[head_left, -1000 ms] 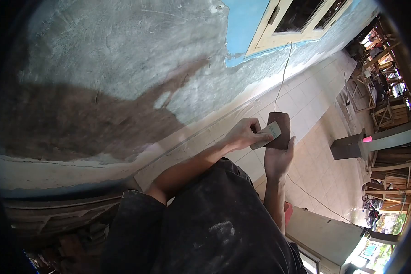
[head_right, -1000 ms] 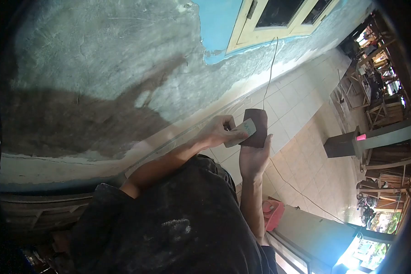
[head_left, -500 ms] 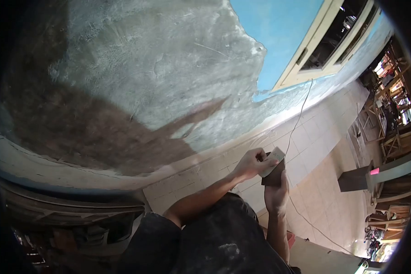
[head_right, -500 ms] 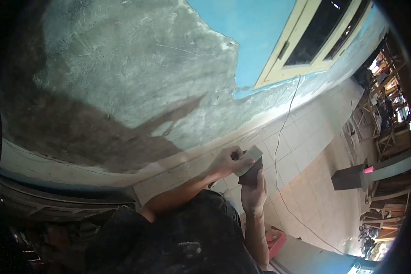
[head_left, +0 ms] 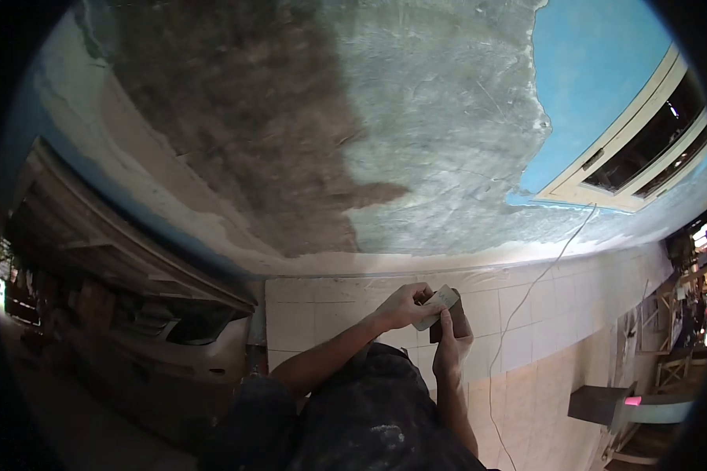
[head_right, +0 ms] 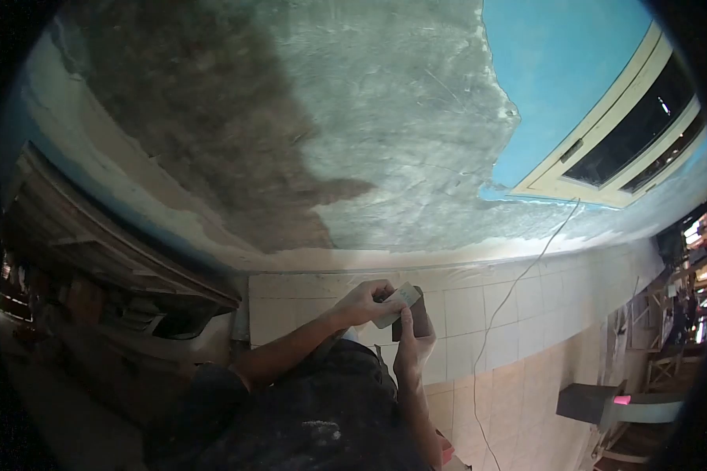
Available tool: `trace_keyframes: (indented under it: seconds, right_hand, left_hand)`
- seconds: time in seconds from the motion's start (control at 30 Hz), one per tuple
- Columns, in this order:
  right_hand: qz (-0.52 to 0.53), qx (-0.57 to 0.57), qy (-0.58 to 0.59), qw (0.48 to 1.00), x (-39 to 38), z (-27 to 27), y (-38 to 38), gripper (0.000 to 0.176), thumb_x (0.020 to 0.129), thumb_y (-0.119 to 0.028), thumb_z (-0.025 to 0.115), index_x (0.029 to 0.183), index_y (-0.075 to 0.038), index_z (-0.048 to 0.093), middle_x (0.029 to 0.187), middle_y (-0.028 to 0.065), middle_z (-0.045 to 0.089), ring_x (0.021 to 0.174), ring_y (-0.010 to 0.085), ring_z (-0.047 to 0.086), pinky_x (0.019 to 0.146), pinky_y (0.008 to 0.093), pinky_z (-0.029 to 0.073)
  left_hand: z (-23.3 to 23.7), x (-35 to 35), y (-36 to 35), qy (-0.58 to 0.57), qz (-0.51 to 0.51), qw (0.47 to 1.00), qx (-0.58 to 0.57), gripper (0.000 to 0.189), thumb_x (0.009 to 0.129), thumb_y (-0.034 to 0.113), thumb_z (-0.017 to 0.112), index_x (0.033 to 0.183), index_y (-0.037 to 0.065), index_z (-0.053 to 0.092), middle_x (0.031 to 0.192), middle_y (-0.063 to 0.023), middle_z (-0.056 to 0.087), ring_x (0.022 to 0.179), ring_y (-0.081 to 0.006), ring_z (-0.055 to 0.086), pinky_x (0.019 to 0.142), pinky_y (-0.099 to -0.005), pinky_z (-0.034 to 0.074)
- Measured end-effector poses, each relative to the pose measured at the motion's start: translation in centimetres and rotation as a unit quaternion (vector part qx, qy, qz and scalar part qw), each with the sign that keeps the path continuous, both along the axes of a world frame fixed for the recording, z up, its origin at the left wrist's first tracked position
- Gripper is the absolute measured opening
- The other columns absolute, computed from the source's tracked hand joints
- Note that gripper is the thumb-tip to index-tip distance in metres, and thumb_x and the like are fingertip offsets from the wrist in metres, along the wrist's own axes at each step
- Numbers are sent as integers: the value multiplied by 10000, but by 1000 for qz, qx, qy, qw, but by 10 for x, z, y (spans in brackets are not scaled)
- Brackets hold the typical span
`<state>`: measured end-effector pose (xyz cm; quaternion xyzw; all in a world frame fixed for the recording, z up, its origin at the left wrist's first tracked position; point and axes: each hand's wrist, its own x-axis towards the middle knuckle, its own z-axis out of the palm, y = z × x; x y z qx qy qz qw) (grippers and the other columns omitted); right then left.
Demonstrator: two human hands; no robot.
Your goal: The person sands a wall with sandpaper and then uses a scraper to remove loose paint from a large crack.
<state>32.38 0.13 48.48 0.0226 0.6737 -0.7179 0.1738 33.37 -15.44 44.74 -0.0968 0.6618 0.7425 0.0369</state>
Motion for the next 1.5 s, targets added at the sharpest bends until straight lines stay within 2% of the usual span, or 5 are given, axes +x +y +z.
trace_keyframes:
  seconds: [0.63,0.9,1.07,1.27,1.5]
  right_hand:
    - [152,-190,-162,956,109,-24,-40,392,942,-171,654,1266,36,580,1071,81,663,911,147,648,724,277,511]
    - [140,-167,-102,971,127,-27,-128,286,885,-71,636,1145,48,627,948,95,693,771,132,660,616,240,520]
    - [186,-144,-59,970,153,-5,-198,262,872,-57,668,1096,72,628,993,114,696,875,167,675,749,281,560]
    - [245,-126,-53,960,176,5,-261,317,861,-73,707,1125,75,613,1060,125,683,911,183,676,797,298,567]
    - [258,-153,-39,953,206,23,-307,321,887,-105,704,1139,61,594,1069,118,666,955,182,659,838,300,550]
  left_hand:
    - [-28,175,-17,32,222,974,-18,273,831,230,783,877,44,590,742,26,549,662,-40,472,569,-235,412]
    - [2,232,-75,149,339,855,-363,330,788,252,827,844,79,552,722,-17,572,596,-133,512,537,-298,419]
    - [9,259,-128,201,258,822,-467,702,688,407,861,1296,169,601,1198,-89,595,1111,-282,567,907,-407,528]
    - [19,292,-197,181,219,798,-531,776,746,386,819,1403,115,506,1379,-110,528,1215,-295,522,939,-401,518]
    - [-2,308,-249,283,190,819,-462,990,776,-22,781,1564,172,214,1564,-153,320,1345,-348,437,1066,-446,420]
